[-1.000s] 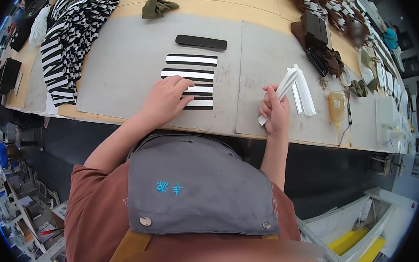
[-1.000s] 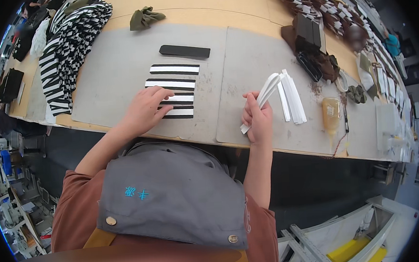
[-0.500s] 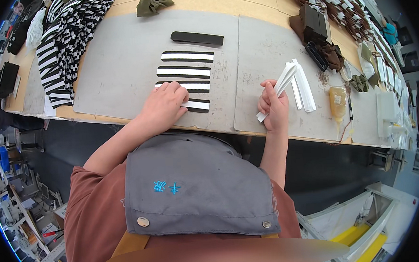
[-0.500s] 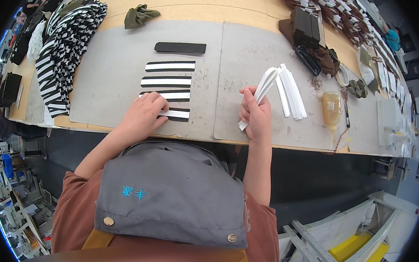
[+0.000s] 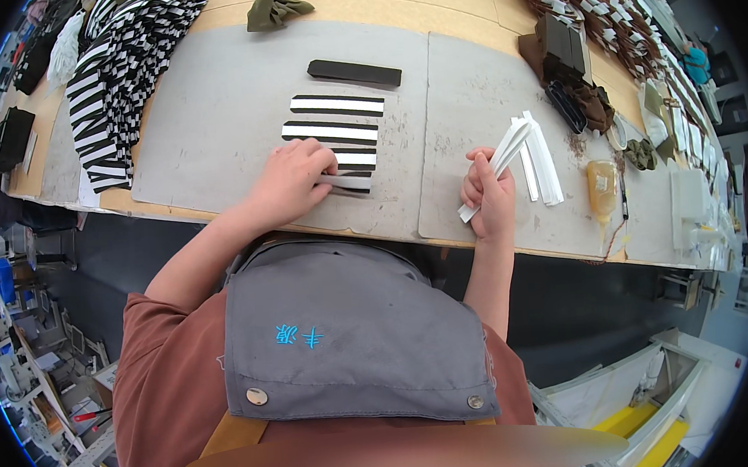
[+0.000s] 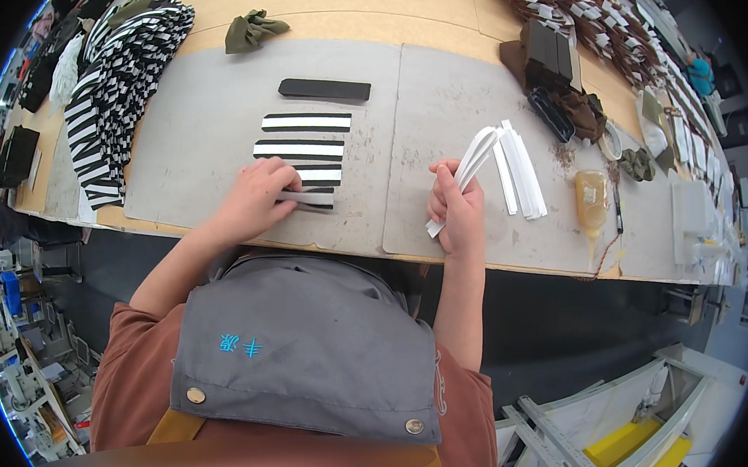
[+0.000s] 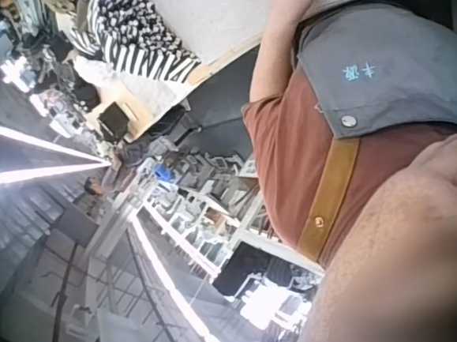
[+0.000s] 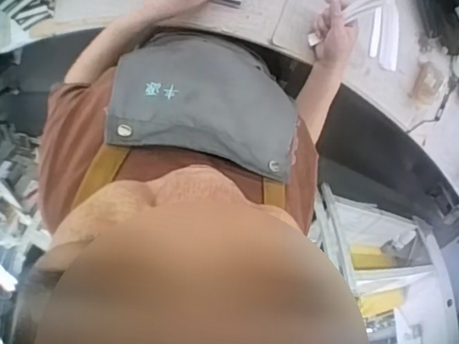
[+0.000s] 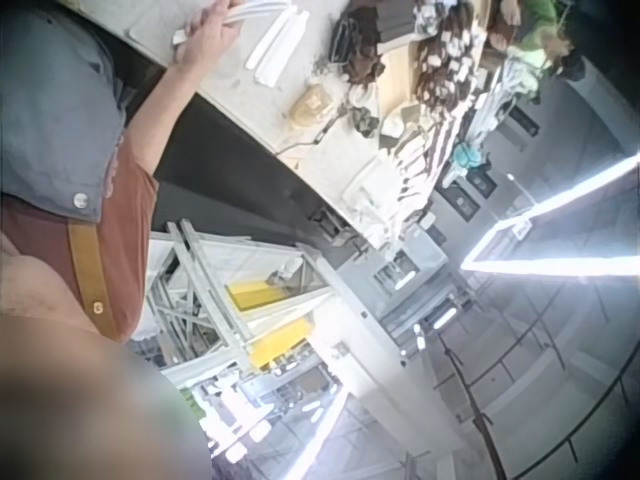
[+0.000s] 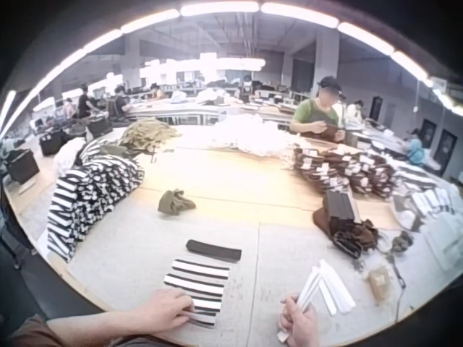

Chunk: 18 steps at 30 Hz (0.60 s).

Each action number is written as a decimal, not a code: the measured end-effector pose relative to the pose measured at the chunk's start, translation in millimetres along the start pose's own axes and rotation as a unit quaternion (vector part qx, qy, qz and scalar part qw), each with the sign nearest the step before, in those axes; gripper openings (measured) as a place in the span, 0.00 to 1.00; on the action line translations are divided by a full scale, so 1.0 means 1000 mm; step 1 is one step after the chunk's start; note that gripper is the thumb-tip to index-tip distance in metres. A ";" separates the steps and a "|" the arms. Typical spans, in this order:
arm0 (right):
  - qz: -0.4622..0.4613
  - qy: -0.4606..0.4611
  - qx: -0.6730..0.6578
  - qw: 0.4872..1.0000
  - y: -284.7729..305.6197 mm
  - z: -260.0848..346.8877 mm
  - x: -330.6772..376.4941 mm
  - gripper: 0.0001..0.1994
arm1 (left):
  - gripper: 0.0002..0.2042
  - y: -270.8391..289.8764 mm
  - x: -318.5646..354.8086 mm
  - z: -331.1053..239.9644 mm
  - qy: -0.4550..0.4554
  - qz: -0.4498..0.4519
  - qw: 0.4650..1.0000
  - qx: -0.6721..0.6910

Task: Assembling and gluing fabric or leather strap components at a workshop table.

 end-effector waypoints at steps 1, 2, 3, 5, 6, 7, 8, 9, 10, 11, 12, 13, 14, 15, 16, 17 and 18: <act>-0.001 -0.001 0.000 1.000 0.000 0.000 0.000 0.09 | 0.10 0.005 -0.004 0.001 0.012 0.003 1.000 -0.005; 0.000 0.000 0.000 1.000 0.000 0.000 0.000 0.09 | 0.11 0.008 -0.008 0.002 0.025 0.005 1.000 -0.009; 0.000 -0.002 -0.002 1.000 0.000 0.001 0.000 0.08 | 0.11 0.009 -0.010 0.003 0.025 0.005 1.000 -0.009; -0.001 -0.002 -0.003 1.000 -0.001 0.001 0.000 0.07 | 0.11 0.012 -0.014 0.003 0.016 -0.043 0.998 -0.031; -0.003 -0.004 -0.005 1.000 -0.001 0.001 0.000 0.07 | 0.11 0.012 -0.015 0.003 0.016 -0.043 0.998 -0.032; -0.003 -0.006 -0.008 1.000 -0.001 0.001 0.000 0.07 | 0.12 0.012 -0.015 0.004 0.035 -0.017 0.999 -0.033; -0.003 -0.005 -0.008 1.000 -0.001 0.001 0.000 0.07 | 0.13 0.012 -0.015 0.006 0.054 0.009 0.998 -0.035; -0.005 -0.006 -0.007 1.000 -0.002 0.001 0.000 0.07 | 0.13 0.011 -0.015 0.006 0.053 0.008 0.998 -0.036; -0.005 -0.008 -0.006 1.000 -0.002 0.002 0.000 0.07 | 0.13 0.010 -0.015 0.007 0.046 0.021 0.998 -0.032; -0.003 -0.007 -0.005 1.000 -0.002 0.002 -0.001 0.07 | 0.13 0.010 -0.015 0.007 0.039 0.033 0.998 -0.028; -0.001 -0.008 -0.004 1.000 -0.001 0.001 0.000 0.07 | 0.13 0.011 -0.015 0.005 0.039 0.032 0.998 -0.029; 0.001 -0.009 -0.003 1.000 0.000 0.001 0.000 0.07 | 0.12 0.012 -0.015 0.001 0.043 0.044 0.998 -0.030; 0.002 -0.008 -0.003 1.000 0.000 0.001 0.000 0.07 | 0.12 0.013 -0.016 0.000 0.047 0.057 0.997 -0.031; -0.001 -0.009 -0.002 1.000 0.000 0.001 0.000 0.07 | 0.12 0.013 -0.018 0.001 0.047 0.055 0.997 -0.032; -0.003 -0.010 -0.002 1.000 0.000 0.001 0.000 0.07 | 0.12 0.013 -0.021 0.005 0.048 0.046 0.997 -0.035; -0.001 -0.008 -0.002 1.000 0.000 0.001 0.000 0.07 | 0.12 0.013 -0.025 0.008 0.049 0.036 0.997 -0.038; -0.003 -0.008 -0.006 1.000 0.000 0.001 0.001 0.07 | 0.12 0.013 -0.030 0.012 0.049 0.034 0.997 -0.039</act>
Point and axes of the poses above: each hand's wrist, its own x-axis away from the middle knuckle, its own y-axis out of the back of the hand, z = x × y, the point moved 1 cm from there along -x, towards the middle knuckle, and after that the axes turned 5 degrees about z, right-handed, at the moved point
